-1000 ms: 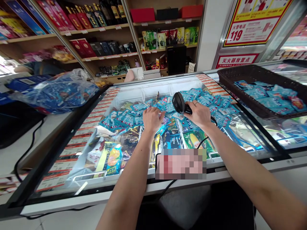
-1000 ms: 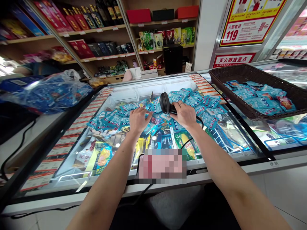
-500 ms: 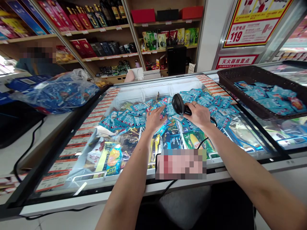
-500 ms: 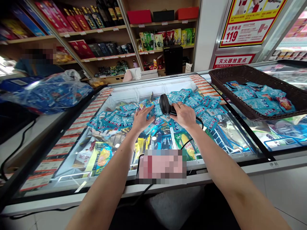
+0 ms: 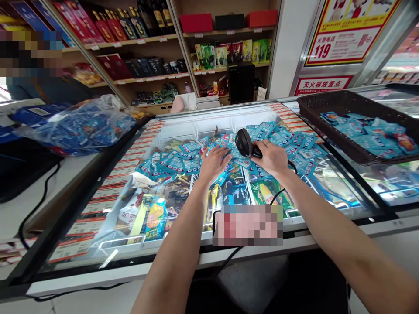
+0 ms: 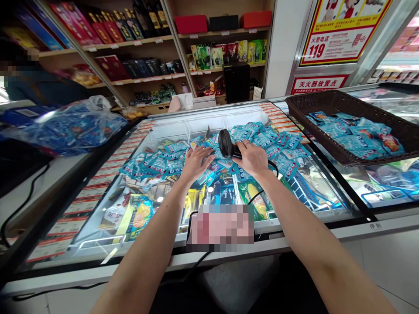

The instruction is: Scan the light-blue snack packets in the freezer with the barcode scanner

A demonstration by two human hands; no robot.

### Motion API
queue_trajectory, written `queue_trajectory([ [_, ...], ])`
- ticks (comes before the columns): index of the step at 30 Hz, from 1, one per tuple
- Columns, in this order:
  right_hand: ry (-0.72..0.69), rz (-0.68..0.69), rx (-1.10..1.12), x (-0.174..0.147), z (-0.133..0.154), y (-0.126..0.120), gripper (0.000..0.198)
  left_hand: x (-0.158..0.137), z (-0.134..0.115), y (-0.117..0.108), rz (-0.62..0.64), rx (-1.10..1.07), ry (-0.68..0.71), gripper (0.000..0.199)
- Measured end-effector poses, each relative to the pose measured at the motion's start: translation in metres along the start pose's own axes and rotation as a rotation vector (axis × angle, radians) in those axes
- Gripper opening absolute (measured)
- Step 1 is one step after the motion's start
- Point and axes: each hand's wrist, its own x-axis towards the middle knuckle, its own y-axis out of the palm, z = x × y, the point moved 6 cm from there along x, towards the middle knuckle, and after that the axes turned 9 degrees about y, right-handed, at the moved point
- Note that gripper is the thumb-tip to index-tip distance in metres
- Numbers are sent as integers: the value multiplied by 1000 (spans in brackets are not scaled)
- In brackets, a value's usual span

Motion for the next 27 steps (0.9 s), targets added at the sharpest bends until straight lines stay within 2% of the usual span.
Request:
queue_trajectory([
  [5,-7,-6,13,0,1,0,41,1,-6,-9,-80,49,6,46],
  [10,-8,-9,25,0,1,0,42,-1,-1,-11,-98,106,-75,51],
  [13,-13,-7,23,0,2,0,42,0,0,-6,-75,84,-26,64],
  [17,-3,-11,20,0,2,1,42,2,3,3,-7,18,71,63],
  [21,-2,-31,25,0,1,-1,43,3,15,0,-90,-34,38,68],
  [27,-37,-21,30,-1,3,-4,43,-1,29,-3,-203,-182,-88,49],
])
